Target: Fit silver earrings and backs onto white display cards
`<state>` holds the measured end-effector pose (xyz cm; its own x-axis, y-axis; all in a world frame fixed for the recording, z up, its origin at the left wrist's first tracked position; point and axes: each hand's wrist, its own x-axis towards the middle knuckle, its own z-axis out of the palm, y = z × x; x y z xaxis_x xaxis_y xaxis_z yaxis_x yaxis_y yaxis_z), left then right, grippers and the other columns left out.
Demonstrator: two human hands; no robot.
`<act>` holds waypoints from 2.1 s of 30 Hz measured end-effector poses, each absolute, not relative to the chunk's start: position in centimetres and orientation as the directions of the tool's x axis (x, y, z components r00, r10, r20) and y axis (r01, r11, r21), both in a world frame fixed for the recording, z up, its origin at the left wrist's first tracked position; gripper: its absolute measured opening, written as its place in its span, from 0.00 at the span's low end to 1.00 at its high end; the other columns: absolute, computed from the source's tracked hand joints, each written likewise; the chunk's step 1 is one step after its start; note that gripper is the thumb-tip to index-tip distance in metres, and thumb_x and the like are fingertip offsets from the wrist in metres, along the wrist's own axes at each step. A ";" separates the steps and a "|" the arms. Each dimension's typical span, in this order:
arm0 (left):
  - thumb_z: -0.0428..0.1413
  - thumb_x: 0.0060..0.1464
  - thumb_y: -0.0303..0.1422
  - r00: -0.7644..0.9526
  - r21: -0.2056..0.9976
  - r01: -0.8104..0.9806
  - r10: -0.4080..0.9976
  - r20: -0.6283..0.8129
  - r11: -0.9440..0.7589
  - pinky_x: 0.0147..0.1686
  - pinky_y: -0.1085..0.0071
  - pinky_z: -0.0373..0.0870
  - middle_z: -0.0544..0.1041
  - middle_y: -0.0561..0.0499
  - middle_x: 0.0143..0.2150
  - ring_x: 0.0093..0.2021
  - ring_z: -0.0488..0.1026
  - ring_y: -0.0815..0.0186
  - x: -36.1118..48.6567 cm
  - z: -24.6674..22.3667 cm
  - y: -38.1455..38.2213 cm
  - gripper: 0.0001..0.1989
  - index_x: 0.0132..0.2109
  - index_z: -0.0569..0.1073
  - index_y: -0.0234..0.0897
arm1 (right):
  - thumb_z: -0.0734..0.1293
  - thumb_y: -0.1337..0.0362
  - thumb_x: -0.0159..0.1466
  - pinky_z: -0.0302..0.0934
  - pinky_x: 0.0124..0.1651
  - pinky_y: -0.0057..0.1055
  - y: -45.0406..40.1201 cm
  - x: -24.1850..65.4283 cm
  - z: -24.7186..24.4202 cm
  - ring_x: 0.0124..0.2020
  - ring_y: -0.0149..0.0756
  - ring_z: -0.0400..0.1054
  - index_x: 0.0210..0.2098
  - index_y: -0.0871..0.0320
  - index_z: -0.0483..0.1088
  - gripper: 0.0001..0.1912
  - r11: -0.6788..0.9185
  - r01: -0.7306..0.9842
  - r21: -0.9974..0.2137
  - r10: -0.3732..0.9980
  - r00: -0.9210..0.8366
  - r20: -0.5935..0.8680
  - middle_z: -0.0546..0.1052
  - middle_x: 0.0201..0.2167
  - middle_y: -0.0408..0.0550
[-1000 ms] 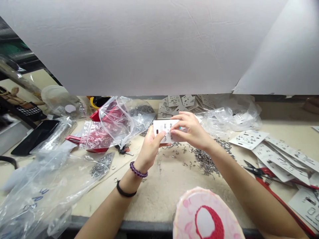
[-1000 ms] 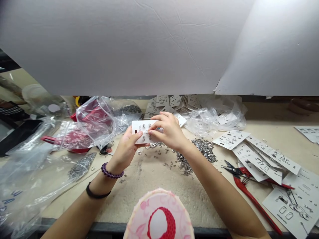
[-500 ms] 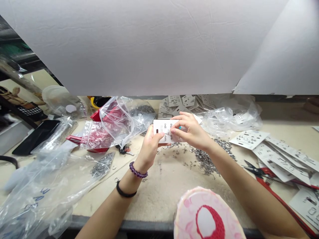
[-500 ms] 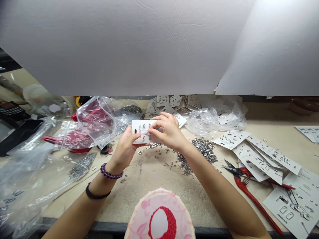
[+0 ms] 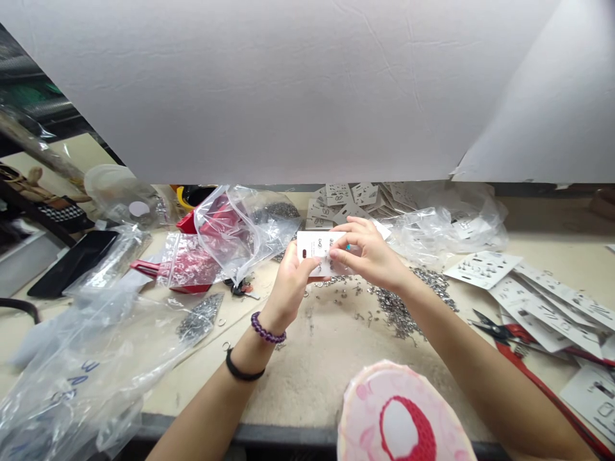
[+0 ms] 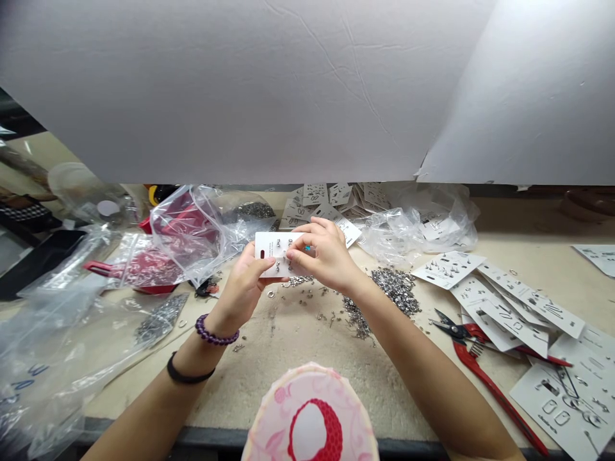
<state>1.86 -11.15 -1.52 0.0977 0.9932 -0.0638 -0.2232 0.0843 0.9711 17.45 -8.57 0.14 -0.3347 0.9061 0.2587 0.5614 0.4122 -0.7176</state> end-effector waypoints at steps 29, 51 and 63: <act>0.53 0.52 0.34 -0.003 0.989 -0.102 0.994 0.106 -0.106 0.36 0.69 0.72 0.73 0.48 0.41 0.41 0.72 0.63 2.0 -2.2 -11.3 0.12 0.43 0.63 0.35 | 0.66 0.64 0.55 0.46 0.56 0.48 -9.5 16.1 -0.1 0.55 0.44 0.54 0.20 0.55 0.67 0.08 0.487 0.590 -0.644 0.870 -0.262 0.418 0.73 0.41 0.47; 0.56 0.50 0.35 0.021 0.990 -0.079 0.993 0.115 -0.113 0.37 0.70 0.71 0.75 0.47 0.42 0.40 0.73 0.64 1.5 -2.0 -11.0 0.15 0.45 0.66 0.35 | 0.67 0.53 0.53 0.56 0.35 0.33 -9.5 16.5 0.2 0.35 0.37 0.64 0.36 0.56 0.61 0.18 0.301 0.659 -0.689 0.951 -0.152 0.269 0.71 0.32 0.45; 0.59 0.46 0.36 -0.024 0.982 -0.188 1.000 0.011 -0.015 0.37 0.66 0.71 0.76 0.47 0.41 0.38 0.74 0.63 0.9 -1.4 -10.6 0.19 0.45 0.67 0.35 | 0.64 0.56 0.57 0.62 0.38 0.33 -9.0 19.9 2.1 0.40 0.37 0.65 0.45 0.59 0.64 0.20 0.282 0.559 -0.780 0.955 -0.245 0.169 0.69 0.45 0.52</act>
